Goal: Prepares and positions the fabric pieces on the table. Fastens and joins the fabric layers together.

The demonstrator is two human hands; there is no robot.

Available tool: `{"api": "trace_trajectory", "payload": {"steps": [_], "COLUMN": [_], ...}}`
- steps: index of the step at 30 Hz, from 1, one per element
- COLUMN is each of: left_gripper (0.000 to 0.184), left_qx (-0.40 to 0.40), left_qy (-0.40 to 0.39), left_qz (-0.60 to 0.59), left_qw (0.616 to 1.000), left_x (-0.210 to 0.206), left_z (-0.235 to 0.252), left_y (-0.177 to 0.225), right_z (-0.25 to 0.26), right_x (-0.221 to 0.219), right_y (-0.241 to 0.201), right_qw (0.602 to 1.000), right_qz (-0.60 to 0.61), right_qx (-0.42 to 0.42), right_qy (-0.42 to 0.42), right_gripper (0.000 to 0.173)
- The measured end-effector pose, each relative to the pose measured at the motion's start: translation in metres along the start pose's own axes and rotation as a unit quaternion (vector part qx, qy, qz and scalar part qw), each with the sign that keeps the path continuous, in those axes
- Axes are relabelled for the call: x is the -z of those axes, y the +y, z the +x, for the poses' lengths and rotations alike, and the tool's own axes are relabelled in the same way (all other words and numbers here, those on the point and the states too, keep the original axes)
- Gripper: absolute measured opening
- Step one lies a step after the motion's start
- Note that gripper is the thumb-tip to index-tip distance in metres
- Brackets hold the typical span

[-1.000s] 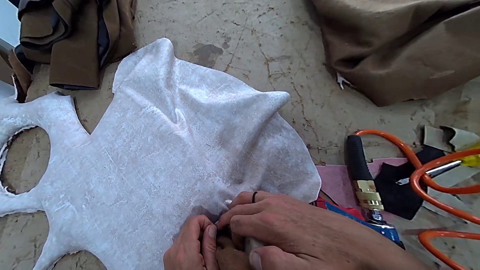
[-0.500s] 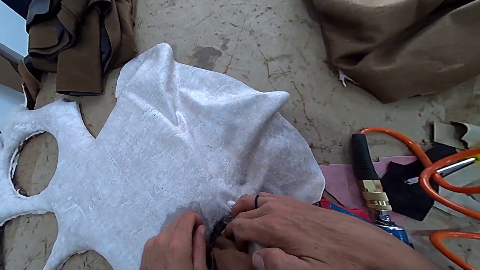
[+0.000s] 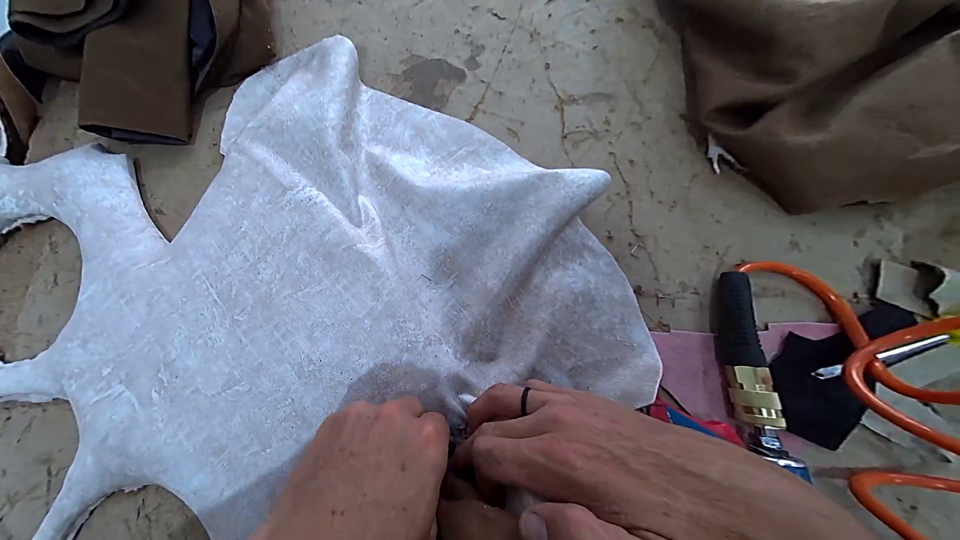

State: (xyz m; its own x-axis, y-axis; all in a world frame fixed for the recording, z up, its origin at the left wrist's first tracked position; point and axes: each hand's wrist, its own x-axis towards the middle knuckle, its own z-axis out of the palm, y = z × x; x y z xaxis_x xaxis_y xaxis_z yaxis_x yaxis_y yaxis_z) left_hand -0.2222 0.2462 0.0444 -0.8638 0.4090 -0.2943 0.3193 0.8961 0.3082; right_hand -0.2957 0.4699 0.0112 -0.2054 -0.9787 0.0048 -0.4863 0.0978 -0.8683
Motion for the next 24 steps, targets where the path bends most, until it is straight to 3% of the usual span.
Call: {"api": "trace_trajectory", "payload": {"steps": [5, 9, 12, 17, 24], "left_gripper": [0.015, 0.018, 0.031, 0.03, 0.029], "left_qx": [-0.009, -0.016, 0.046, 0.143, 0.179], "left_qy": [-0.058, 0.059, 0.145, 0.265, 0.285], "left_qz": [0.086, 0.055, -0.03, -0.067, -0.055], "left_qw": [0.995, 0.997, 0.988, 0.951, 0.94], "left_x": [0.01, -0.01, -0.028, -0.05, -0.059], "left_z": [0.006, -0.005, -0.016, -0.016, -0.019], "left_y": [0.01, -0.002, -0.007, 0.012, 0.025], "right_z": [-0.001, -0.001, -0.001, 0.0, 0.001], "right_x": [0.0, 0.0, -0.001, -0.002, 0.001], "right_y": [-0.002, -0.003, -0.004, -0.004, -0.004], "right_qw": [1.0, 1.0, 1.0, 0.998, 1.0], "right_qz": [-0.001, -0.001, -0.006, -0.022, -0.001], "right_qx": [0.002, -0.002, -0.005, -0.004, -0.005], "right_qy": [0.012, 0.016, 0.029, 0.05, 0.01], "right_gripper": [0.049, 0.05, 0.051, 0.048, 0.049]}}
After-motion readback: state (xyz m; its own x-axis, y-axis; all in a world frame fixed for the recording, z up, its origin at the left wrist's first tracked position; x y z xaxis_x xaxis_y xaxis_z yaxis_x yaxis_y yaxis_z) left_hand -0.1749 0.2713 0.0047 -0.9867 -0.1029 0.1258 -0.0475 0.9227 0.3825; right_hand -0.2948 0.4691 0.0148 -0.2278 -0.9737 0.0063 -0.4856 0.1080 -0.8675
